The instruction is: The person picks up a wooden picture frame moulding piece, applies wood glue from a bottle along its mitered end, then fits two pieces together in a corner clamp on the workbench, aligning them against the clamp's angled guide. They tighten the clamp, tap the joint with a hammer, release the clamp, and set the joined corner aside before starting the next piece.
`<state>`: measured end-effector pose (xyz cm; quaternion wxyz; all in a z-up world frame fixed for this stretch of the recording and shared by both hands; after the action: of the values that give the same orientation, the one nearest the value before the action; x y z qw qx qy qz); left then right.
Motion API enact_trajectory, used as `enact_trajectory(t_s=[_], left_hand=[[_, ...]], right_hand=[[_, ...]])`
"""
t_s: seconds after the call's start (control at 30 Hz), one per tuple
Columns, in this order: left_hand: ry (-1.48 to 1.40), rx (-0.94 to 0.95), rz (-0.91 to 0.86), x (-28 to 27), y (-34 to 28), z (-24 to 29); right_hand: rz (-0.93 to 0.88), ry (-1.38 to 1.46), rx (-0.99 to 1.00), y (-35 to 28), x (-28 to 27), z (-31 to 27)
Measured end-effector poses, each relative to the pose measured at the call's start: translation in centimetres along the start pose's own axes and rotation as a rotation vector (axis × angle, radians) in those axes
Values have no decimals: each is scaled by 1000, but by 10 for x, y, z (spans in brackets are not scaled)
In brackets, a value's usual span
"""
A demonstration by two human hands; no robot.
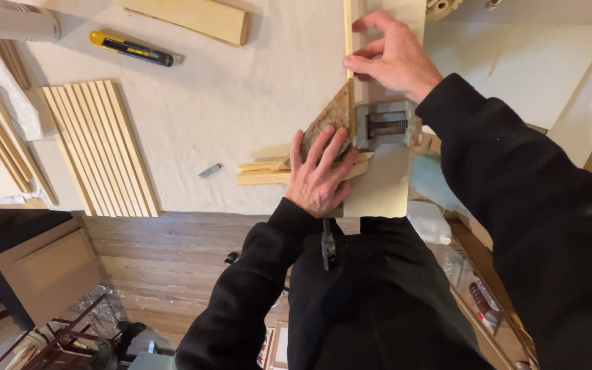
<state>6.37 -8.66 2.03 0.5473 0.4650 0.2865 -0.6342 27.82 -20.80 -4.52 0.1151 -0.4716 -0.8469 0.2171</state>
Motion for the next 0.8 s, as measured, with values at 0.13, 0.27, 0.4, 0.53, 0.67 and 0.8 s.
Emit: enact_trajectory(t_s=[0.13, 0.27, 0.4, 0.53, 0.67, 0.8], left_hand=[[60, 10, 11, 4, -4, 0], [55, 37, 36, 4, 2, -3], [52, 37, -6, 1, -2, -1], [72, 34, 3, 3, -6, 0], [64, 45, 4, 6, -2, -2], [94, 23, 1, 3, -1, 0]], right_hand=[[-15, 6, 6, 1, 1, 5], [-37, -103, -75, 2, -7, 0], [-61, -818, -422, -58, -30, -37], [43, -979, -885, -133, -84, -5], [47, -1150, -837, -149, -123, 56], [-8, -779, -314, -128, -138, 109]])
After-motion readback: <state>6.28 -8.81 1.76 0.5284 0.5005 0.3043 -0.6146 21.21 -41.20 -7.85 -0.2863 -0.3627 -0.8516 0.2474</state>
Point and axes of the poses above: each hand's wrist, its own y-axis towards the middle knuckle, its own x-axis out of the palm, z = x × y, the point moved 4 cm from there along y, towards the middle knuckle, and after that the axes turned 7 degrees about z, right-handed, at the moved point
